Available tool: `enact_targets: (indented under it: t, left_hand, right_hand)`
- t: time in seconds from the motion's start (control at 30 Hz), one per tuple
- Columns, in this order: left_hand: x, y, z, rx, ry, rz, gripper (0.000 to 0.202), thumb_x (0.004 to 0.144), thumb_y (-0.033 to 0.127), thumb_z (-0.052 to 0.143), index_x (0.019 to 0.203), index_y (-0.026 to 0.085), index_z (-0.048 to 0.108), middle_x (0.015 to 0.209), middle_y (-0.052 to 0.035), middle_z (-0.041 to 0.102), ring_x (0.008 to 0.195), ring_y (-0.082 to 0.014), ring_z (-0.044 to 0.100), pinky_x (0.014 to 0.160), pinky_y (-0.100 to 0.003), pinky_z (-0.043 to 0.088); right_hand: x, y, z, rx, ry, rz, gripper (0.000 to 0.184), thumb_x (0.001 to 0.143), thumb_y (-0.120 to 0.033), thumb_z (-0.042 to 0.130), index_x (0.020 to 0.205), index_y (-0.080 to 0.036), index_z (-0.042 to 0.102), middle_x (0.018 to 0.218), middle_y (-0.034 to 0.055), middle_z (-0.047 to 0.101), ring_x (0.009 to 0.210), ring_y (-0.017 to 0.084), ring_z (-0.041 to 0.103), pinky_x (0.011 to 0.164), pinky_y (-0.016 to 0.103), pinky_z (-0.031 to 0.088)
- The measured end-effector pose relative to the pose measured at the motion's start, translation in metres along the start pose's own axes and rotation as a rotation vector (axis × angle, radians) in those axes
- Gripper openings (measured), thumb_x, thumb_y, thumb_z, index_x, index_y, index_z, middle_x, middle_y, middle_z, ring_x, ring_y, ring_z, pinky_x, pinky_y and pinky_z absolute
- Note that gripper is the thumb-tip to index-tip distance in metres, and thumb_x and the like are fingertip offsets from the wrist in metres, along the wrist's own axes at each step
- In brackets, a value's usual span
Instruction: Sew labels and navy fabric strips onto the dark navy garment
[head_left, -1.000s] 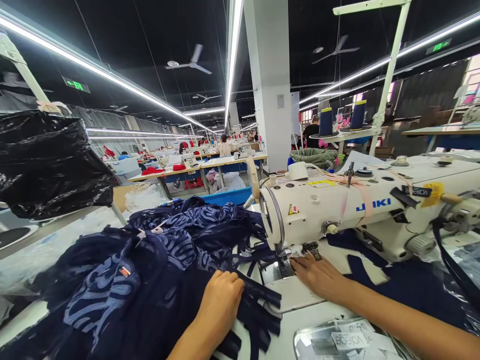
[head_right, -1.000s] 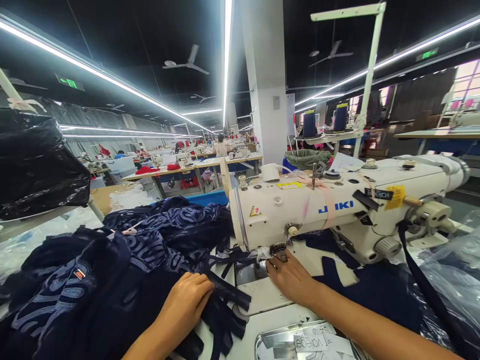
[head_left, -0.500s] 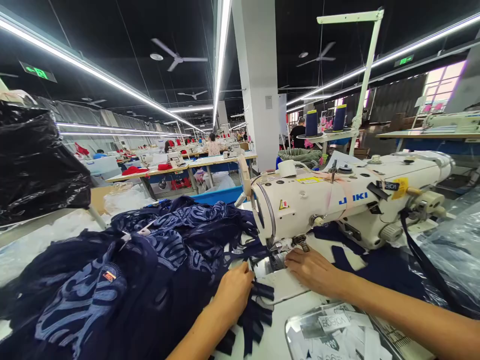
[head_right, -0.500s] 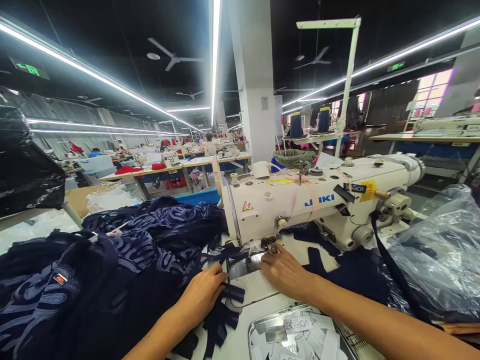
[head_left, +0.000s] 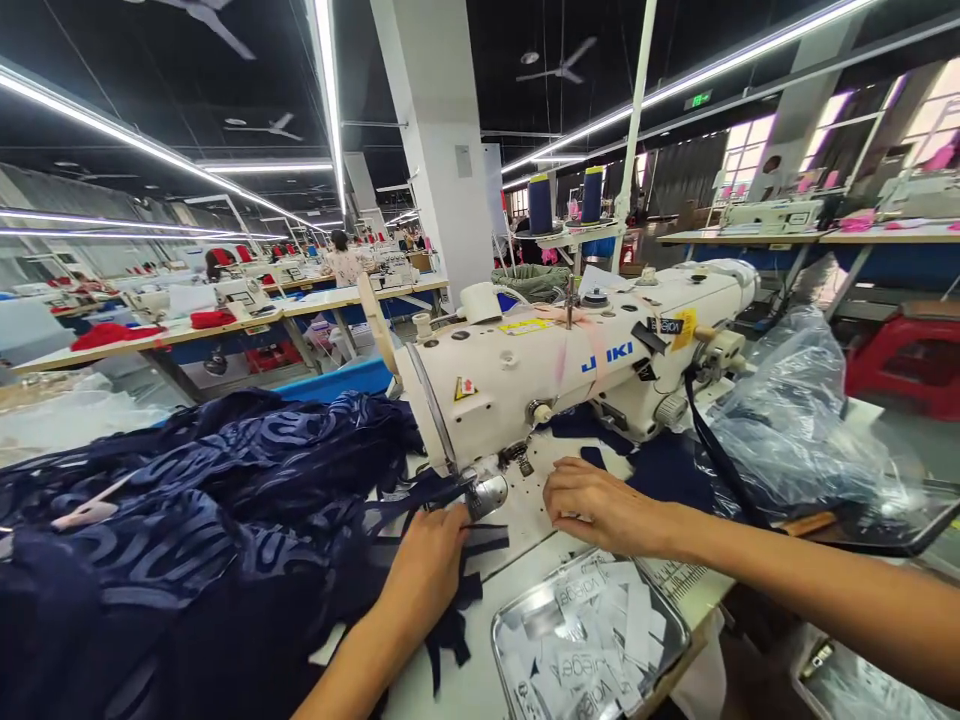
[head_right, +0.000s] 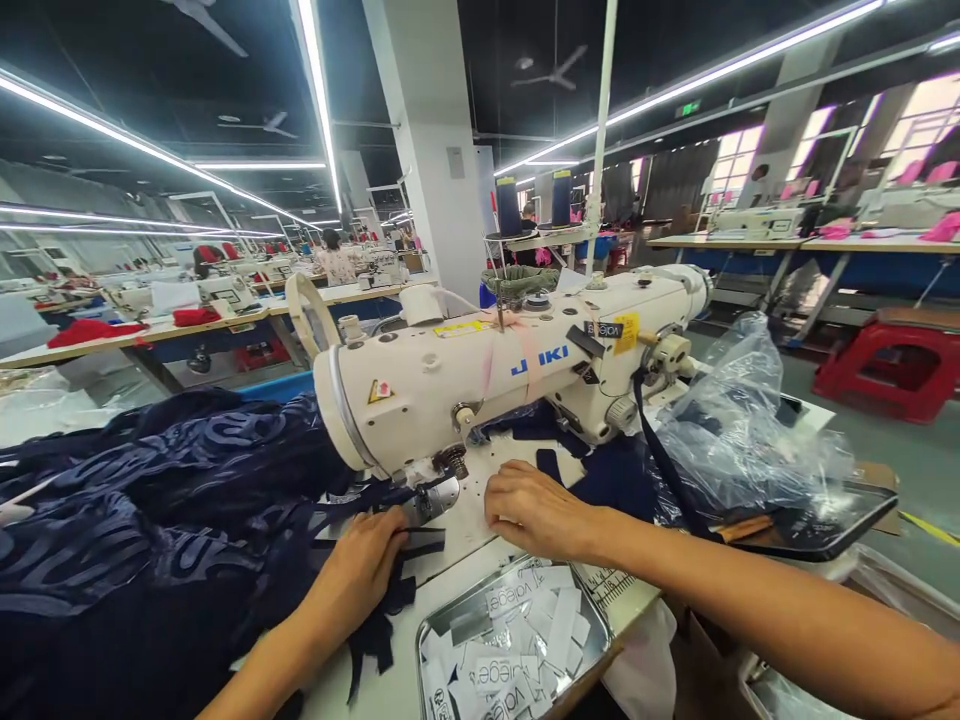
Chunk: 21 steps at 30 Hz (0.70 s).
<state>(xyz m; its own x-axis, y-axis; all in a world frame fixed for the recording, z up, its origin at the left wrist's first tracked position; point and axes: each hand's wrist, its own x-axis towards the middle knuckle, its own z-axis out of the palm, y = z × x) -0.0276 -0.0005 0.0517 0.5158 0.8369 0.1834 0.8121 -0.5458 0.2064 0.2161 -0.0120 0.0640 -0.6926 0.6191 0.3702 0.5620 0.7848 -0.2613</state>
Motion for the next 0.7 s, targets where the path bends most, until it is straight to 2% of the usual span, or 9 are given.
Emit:
enact_targets:
  t: [0.1,0.2,0.33,0.53,0.6,0.7]
  left_hand:
    - [0.005,0.009,0.008,-0.233,-0.014,-0.064,0.016,0.079,0.015,0.031,0.069,0.021,0.041,0.064,-0.0011,0.051,0.063,-0.0180,0.050,0.061,-0.029,0.035]
    - [0.002,0.016,0.009,-0.460,-0.021,-0.109,0.014,0.079,0.022,0.032,0.065,0.023,0.035,0.056,0.0036,0.041,0.054,-0.0151,0.042,0.055,-0.026,0.032]
    - [-0.002,0.017,0.008,-0.653,-0.015,-0.149,0.017,0.079,0.032,0.033,0.065,0.023,0.034,0.055,0.0055,0.032,0.053,-0.0137,0.034,0.051,-0.024,0.030]
    - [-0.002,0.008,0.016,-0.549,0.163,-0.170,0.012,0.078,0.033,0.037,0.074,0.023,0.041,0.062,0.0036,0.046,0.056,-0.0153,0.046,0.057,-0.027,0.038]
    - [-0.005,0.006,0.018,-0.497,0.170,-0.173,0.014,0.076,0.036,0.042,0.080,0.023,0.042,0.068,0.0023,0.053,0.058,-0.0165,0.051,0.059,-0.029,0.042]
    - [-0.011,0.003,0.020,-0.402,0.159,-0.130,0.025,0.069,0.035,0.053,0.089,0.023,0.042,0.084,-0.0026,0.060,0.078,-0.0217,0.059,0.070,-0.034,0.046]
  right_hand:
    - [-0.011,-0.009,-0.006,0.030,-0.077,-0.018,0.012,0.079,-0.010,0.050,0.071,-0.017,0.055,0.076,0.0021,0.056,0.076,0.014,0.051,0.091,0.033,0.033]
    - [-0.024,-0.018,-0.008,0.027,-0.163,-0.007,0.003,0.077,-0.016,0.055,0.075,-0.018,0.055,0.085,0.0025,0.055,0.084,0.016,0.050,0.099,0.039,0.024]
    - [-0.038,-0.023,-0.005,-0.050,-0.203,0.000,0.009,0.072,-0.016,0.059,0.080,-0.018,0.055,0.095,0.0042,0.053,0.093,0.019,0.047,0.105,0.044,0.012]
    - [-0.048,-0.019,0.003,-0.141,-0.206,0.012,0.008,0.073,-0.017,0.057,0.081,-0.017,0.055,0.092,0.0050,0.054,0.093,0.019,0.047,0.106,0.043,0.010]
    - [-0.050,-0.017,0.003,-0.145,-0.197,0.008,0.007,0.075,-0.017,0.055,0.082,-0.017,0.056,0.092,0.0048,0.055,0.093,0.018,0.047,0.106,0.041,0.011]
    - [-0.052,-0.016,0.002,-0.141,-0.171,-0.004,0.007,0.077,-0.018,0.054,0.083,-0.017,0.056,0.093,0.0044,0.055,0.091,0.017,0.048,0.105,0.039,0.014]
